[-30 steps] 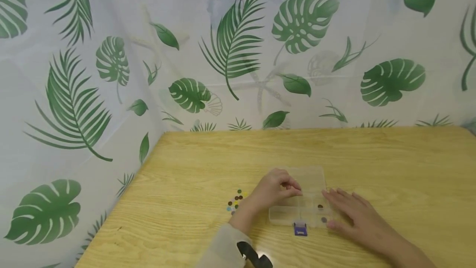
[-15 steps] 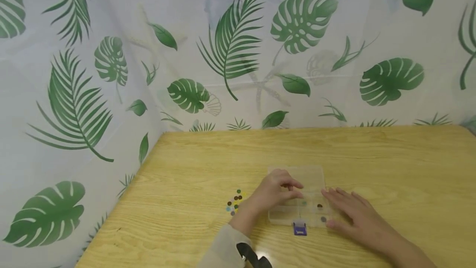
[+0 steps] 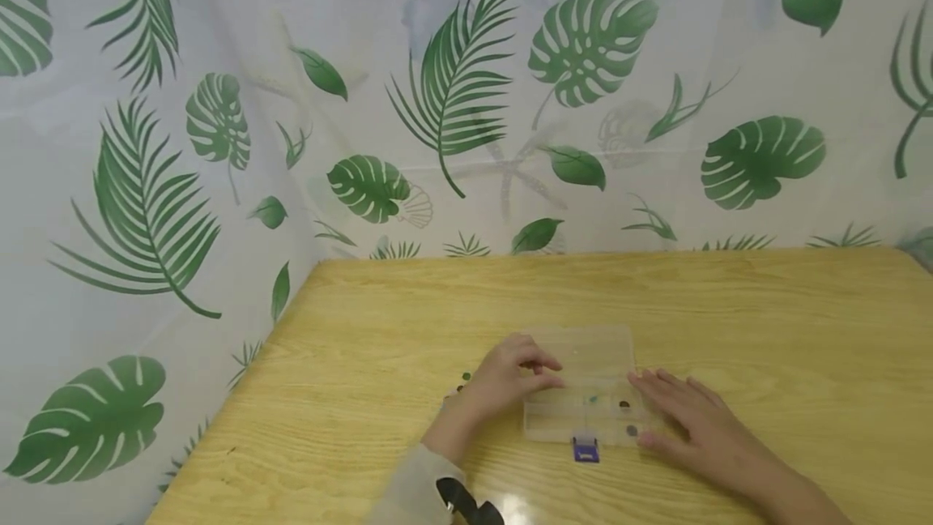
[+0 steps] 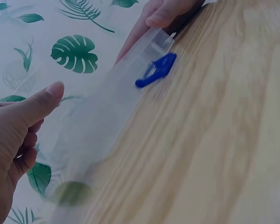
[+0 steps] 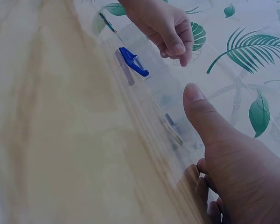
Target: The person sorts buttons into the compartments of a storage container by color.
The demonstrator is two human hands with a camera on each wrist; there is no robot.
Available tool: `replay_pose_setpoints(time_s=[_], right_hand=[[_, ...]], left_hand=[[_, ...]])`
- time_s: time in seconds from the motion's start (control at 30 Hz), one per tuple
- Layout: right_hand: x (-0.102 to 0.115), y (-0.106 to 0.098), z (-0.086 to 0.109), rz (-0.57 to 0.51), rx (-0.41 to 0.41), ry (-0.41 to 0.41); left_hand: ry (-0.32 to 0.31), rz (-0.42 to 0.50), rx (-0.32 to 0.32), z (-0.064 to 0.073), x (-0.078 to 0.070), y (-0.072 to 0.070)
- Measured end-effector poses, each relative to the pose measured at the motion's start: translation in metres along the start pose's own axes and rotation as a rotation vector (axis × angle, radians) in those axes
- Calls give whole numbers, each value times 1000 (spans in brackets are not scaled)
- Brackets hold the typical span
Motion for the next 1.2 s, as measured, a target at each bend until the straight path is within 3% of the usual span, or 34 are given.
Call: replay_pose_setpoints(time_s=[0.13, 0.4, 0.7, 1.2], right_hand=[[0, 0, 0, 4, -5, -14], [-1, -2, 0, 12, -5, -15], [0, -1, 0, 10, -5, -23], [3, -2, -2, -7, 4, -12]], left_hand=[[-71, 44, 4, 6, 10, -5], [-128, 90, -9, 16, 25, -19], [-277, 152, -10, 33, 47, -36], [-363, 147, -21, 49, 76, -54]])
Point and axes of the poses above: each hand's wrist, its own z-axis away from the middle knuckle, its own y-axis out of the palm, x = y × z, the point moved 1 cm from there along -z, towards the middle knuckle, and after that the axes turned 6 degrees about -y, right-handed, at the moved point
